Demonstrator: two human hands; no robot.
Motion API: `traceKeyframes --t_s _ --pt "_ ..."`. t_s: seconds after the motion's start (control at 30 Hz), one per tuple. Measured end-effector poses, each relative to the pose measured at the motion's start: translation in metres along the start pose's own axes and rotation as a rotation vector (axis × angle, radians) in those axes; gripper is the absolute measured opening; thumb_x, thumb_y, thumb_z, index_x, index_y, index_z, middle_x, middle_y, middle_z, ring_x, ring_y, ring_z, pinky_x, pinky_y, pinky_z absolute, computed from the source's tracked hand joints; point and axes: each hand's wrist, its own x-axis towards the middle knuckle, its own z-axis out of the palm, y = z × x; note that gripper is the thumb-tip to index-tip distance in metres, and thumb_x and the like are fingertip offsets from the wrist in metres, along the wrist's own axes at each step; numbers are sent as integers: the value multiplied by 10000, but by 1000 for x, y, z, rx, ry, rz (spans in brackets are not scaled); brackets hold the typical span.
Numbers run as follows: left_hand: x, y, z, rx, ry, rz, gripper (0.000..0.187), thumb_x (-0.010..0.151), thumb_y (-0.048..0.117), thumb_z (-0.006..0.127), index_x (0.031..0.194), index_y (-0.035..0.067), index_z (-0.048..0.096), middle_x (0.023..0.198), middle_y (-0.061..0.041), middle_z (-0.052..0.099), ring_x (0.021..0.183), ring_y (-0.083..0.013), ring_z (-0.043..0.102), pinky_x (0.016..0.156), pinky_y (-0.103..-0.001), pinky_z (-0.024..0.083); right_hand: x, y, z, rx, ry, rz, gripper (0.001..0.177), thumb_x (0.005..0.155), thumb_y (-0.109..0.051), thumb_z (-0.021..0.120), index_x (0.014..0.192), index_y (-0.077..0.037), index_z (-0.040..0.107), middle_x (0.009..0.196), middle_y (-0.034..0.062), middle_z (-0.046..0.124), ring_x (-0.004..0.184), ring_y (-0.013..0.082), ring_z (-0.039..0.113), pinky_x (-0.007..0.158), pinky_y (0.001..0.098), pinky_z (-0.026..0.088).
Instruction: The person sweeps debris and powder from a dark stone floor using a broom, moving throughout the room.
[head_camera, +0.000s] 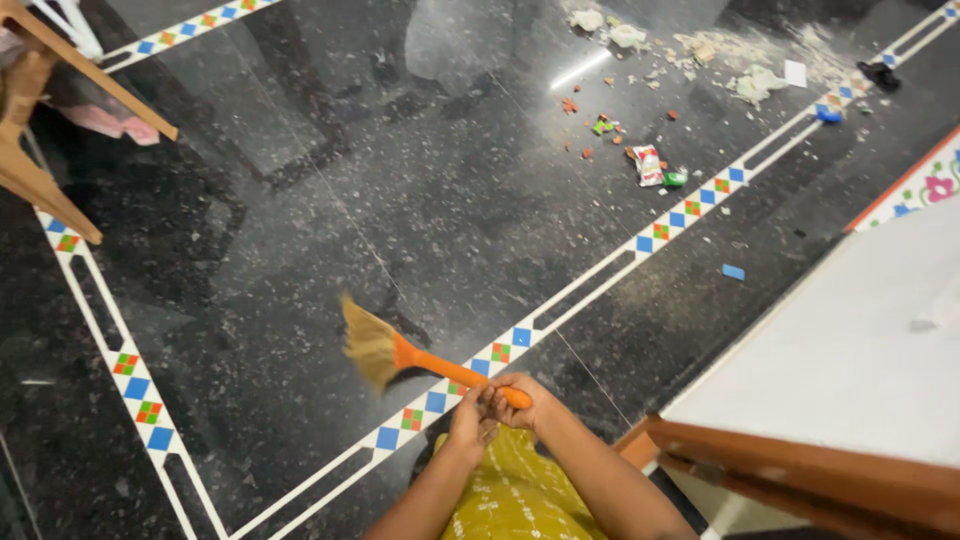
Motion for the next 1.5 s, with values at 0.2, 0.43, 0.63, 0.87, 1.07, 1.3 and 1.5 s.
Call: traceKeyframes --t_s 0.2,0.43,0.63,0.87,1.07,1.3,1.5 --pt "9 -2 16 37 1 11 665 946 504 486 1535 209 396 1461 -55 604 1210 -279 602 1061 -437 411 -56 -47 -43 239 67 -384 245 892 -51 576 1071 111 535 683 51 577 493 91 561 442 172 491" --pt "16 -9 44 108 24 -34 706 932 518 501 1567 233 379 1572 -32 491 1284 -280 572 1103 -460 390 -68 -37 -27 -170 227 -574 119 938 -164 603 942 -125 491 654 -15 522 508 101 509 453 257 443" --pt "-8 40 116 197 63 -120 735 890 630 535 1512 288 348 1395 8 444 1069 -298 644 862 -514 548 -113 -30 -5 28 -157 -289 137 922 -184 555 993 -82 613 610 -40 483 472 54 471 434 209 444" --pt "19 38 105 -5 361 212 412 849 379 798 1005 122 517 627 -13 501 353 -129 411 316 -288 346 -5 -49 -1 -466 34 -48 256 1008 -272 551 1020 -56 688 680 26 611 477 102 559 412 208 449" --pt "44 63 66 -323 499 201 330 895 405 781 854 157 568 592 58 410 377 -59 348 339 -206 288 61 -68 53 -604 199 198 202 1003 -272 525 946 -91 594 714 18 615 544 145 616 459 261 518" --pt "84 56 88 -217 247 161 178 878 256 668 915 87 628 758 -55 635 666 -219 623 626 -374 547 58 -73 7 -294 259 -206 312 954 -259 471 1113 -39 624 958 157 697 844 291 698 758 457 585" --pt "83 49 79 -152 287 366 177 893 226 613 975 69 614 823 -56 609 699 -192 594 641 -374 523 65 -67 7 -477 329 -465 364 977 -232 465 1220 13 583 1088 205 693 959 326 696 839 470 584"
